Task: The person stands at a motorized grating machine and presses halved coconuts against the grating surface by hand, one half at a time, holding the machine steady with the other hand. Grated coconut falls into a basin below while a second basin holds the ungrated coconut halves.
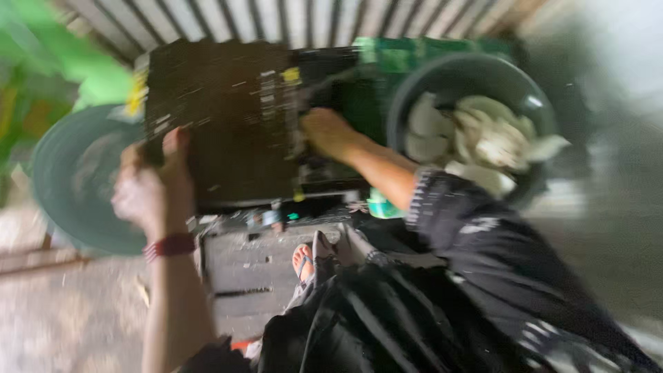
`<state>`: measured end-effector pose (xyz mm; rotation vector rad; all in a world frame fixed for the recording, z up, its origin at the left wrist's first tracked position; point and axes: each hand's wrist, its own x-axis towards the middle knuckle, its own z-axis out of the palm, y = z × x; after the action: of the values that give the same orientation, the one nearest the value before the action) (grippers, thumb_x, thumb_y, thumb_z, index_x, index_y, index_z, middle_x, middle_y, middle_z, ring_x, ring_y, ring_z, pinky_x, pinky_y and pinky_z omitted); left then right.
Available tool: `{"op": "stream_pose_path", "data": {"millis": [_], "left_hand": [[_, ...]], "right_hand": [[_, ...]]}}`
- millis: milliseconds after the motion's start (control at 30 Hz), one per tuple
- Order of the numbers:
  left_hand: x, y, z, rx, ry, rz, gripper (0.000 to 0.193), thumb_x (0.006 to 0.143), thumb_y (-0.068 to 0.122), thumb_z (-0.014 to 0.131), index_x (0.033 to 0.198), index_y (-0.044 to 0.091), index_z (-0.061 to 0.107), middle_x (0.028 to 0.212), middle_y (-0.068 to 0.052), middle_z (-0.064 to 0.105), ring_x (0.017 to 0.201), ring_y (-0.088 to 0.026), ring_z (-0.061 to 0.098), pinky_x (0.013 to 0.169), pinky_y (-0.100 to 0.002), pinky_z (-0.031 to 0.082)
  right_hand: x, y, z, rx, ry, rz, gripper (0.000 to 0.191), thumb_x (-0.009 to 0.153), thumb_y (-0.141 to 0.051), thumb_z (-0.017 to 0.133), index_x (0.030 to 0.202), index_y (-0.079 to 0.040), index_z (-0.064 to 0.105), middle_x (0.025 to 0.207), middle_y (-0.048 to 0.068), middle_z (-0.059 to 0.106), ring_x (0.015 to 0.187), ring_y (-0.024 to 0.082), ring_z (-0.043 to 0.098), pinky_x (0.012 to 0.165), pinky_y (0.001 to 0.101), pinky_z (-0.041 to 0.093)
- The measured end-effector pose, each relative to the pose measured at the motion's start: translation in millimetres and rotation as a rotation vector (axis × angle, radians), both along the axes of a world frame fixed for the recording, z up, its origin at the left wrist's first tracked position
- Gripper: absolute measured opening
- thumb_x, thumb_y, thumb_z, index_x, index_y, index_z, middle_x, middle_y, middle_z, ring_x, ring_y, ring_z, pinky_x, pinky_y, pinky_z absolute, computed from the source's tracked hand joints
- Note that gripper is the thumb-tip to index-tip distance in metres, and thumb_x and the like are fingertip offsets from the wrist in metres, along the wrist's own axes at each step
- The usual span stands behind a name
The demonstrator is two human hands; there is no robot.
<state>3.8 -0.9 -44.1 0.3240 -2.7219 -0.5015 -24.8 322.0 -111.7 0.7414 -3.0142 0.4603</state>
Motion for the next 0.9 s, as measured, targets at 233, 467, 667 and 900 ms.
{"op": "stream_pose_path", "data": {"millis": [233, 467, 667, 900], "left_hand": [[-14.0, -28.0, -33.9, -0.211, 0.056, -0.086, 0.072, 0.093, 0.075, 0.056, 0.098, 0.005, 0.075, 0.089, -0.014, 0.074, 0.072, -0.034, 0.073, 0.060, -0.049, 0.056], [-20.2, -35.8, -41.1, -0.222, 0.020, -0.087, 0.070, 0.092, 0.073, 0.059, 0.085, 0.003, 0.069, 0.076, -0.012, 0.067, 0.066, -0.032, 0.068, 0.060, -0.047, 0.053], [-15.5, -28.6, -34.5, -0.170, -0.010, -0.046, 0.074, 0.091, 0.074, 0.060, 0.088, 0.001, 0.070, 0.077, -0.016, 0.068, 0.069, -0.037, 0.070, 0.059, -0.051, 0.053], [-10.5, -16.8, -23.7, -0.280, 0.070, -0.077, 0.079, 0.095, 0.078, 0.057, 0.111, 0.004, 0.079, 0.093, -0.022, 0.075, 0.077, -0.043, 0.073, 0.062, -0.056, 0.055]], "right_hand": [[53.3, 49.5, 28.2, -0.686, 0.519, -0.304, 0.008, 0.091, -0.007, 0.070, 0.098, -0.009, 0.074, 0.083, 0.012, 0.071, 0.084, 0.028, 0.071, 0.076, 0.0422, 0.057], [136.6, 185.9, -23.2, -0.101, -0.088, -1.046, 0.043, 0.081, -0.024, 0.075, 0.122, -0.013, 0.067, 0.114, 0.016, 0.059, 0.108, 0.038, 0.055, 0.088, 0.0538, 0.044], [126.5, 159.4, -66.3, 0.344, -0.331, -0.901, 0.087, 0.061, -0.040, 0.080, 0.140, -0.014, 0.055, 0.148, 0.026, 0.042, 0.137, 0.058, 0.035, 0.099, 0.0726, 0.027], [119.3, 164.5, -46.1, 0.085, -0.264, -1.081, 0.046, 0.083, -0.034, 0.069, 0.125, -0.016, 0.069, 0.134, 0.019, 0.061, 0.127, 0.042, 0.056, 0.108, 0.0602, 0.039]]}}
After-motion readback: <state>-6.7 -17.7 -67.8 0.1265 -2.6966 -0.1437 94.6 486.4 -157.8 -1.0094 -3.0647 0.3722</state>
